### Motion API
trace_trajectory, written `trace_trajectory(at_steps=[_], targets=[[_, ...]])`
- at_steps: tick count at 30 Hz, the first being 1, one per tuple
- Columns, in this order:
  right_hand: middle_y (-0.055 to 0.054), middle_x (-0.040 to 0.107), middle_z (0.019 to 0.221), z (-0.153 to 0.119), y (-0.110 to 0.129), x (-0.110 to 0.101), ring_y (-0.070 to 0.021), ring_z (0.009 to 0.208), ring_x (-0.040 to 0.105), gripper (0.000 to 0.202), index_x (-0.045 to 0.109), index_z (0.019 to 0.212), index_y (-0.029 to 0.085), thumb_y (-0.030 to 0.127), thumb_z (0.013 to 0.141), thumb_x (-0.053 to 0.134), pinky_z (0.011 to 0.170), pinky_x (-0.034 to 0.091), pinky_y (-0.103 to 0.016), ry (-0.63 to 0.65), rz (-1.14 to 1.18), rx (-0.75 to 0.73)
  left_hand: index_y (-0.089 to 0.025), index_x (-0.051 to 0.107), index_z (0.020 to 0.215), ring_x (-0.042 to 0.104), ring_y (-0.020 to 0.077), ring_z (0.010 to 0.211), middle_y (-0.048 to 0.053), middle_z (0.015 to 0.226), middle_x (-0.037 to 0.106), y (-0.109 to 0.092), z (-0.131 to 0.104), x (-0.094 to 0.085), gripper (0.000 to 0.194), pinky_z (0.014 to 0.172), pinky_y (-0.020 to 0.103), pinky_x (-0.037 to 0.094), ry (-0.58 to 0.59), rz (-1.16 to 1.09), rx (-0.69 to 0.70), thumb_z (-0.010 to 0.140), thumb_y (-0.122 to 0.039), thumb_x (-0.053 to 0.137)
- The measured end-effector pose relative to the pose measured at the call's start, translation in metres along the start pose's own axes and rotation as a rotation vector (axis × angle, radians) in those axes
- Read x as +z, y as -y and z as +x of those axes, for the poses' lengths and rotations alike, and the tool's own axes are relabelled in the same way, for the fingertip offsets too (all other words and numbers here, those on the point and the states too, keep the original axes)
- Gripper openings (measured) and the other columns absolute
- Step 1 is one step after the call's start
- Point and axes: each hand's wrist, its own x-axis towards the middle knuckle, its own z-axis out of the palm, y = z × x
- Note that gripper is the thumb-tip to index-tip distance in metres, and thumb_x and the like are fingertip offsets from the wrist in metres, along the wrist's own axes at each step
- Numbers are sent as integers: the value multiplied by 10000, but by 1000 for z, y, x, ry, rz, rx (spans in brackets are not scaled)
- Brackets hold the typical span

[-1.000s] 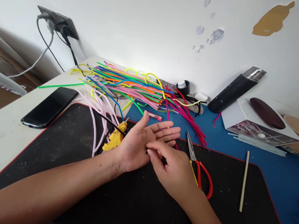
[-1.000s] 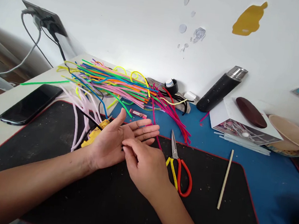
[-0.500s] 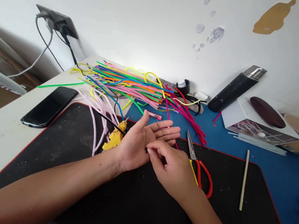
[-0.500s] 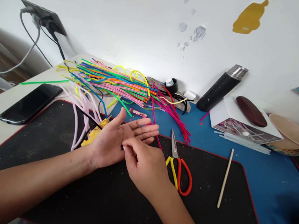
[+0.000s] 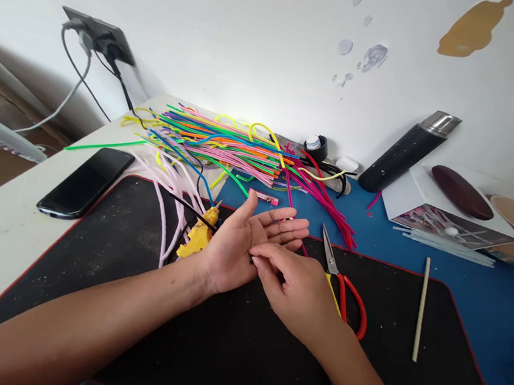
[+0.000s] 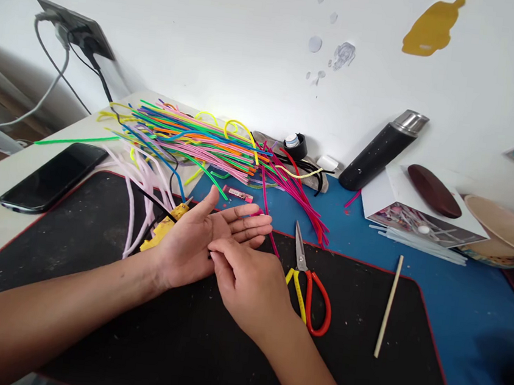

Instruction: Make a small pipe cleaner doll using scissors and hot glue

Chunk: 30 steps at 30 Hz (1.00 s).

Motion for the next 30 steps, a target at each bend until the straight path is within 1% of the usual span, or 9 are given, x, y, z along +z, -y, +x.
trace_trajectory(at_steps=[5, 9, 15, 18, 20, 22, 24, 27, 30], targets=[[-16, 834, 783, 1, 1, 0, -181, 610, 744, 209, 796, 1063, 226, 258, 1071, 589, 593, 448, -284, 16, -10, 29, -89, 768, 1099, 759, 293, 1135, 234, 1189, 796, -1, 0, 1, 771, 1148, 432, 512, -15, 14, -4, 1109, -696, 292], [9, 782, 703, 0, 2, 1, -157, 553, 681, 180, 783, 1040, 235, 269, 1055, 606, 571, 421, -269, 2, 19, 81, -96, 767, 1129, 751, 301, 1164, 232, 1186, 797, -1, 0, -1, 736, 1166, 439, 497, 17, 11, 1, 1104, -692, 337], [15, 742, 663, 0, 3, 2, -150, 533, 646, 179, 772, 1007, 233, 262, 1046, 601, 561, 413, -261, -20, 7, 76, -99, 767, 1150, 751, 308, 1180, 228, 1191, 798, 0, 1, -5, 673, 1176, 436, 490, 39, 9, 6, 1090, -677, 428], [15, 734, 661, 0, 3, 2, -147, 533, 636, 172, 772, 1002, 236, 264, 1040, 606, 556, 413, -259, -27, 20, 84, -93, 772, 1128, 757, 301, 1152, 229, 1180, 798, -1, 0, -3, 706, 1172, 437, 496, 28, 8, 4, 1101, -679, 379], [20, 727, 669, 0, 3, 1, -140, 539, 631, 158, 766, 991, 238, 261, 1033, 616, 542, 411, -252, -37, 66, 110, -87, 777, 1114, 760, 299, 1134, 230, 1182, 798, -2, -1, -1, 723, 1166, 443, 503, 15, 17, 0, 1109, -672, 353], [32, 705, 670, 0, 2, -2, -130, 549, 626, 133, 756, 987, 237, 258, 1027, 631, 530, 412, -242, -73, 133, 148, -86, 780, 1102, 761, 302, 1136, 228, 1196, 797, -5, -2, 1, 721, 1146, 446, 519, -7, 35, 10, 1115, -660, 344], [51, 639, 637, 2, 2, -6, -121, 535, 590, 118, 746, 980, 234, 258, 1024, 639, 521, 410, -236, -142, 189, 179, -92, 784, 1088, 764, 302, 1137, 220, 1186, 801, -8, 0, 0, 697, 1116, 436, 539, -35, 64, 43, 1125, -632, 344], [80, 511, 584, 5, 1, -13, -112, 496, 494, 120, 731, 955, 226, 270, 1020, 641, 506, 391, -239, -237, 241, 209, -101, 794, 1038, 779, 282, 1048, 201, 1082, 815, -12, 4, -3, 628, 1055, 412, 569, -61, 142, 131, 1135, -567, 385], [88, 486, 572, 8, -1, -17, -111, 487, 474, 118, 721, 957, 218, 278, 1017, 639, 502, 391, -243, -263, 304, 244, -111, 801, 988, 777, 271, 998, 178, 1025, 816, -13, 10, -8, 564, 1010, 392, 582, -36, 263, 250, 1117, -550, 471]])
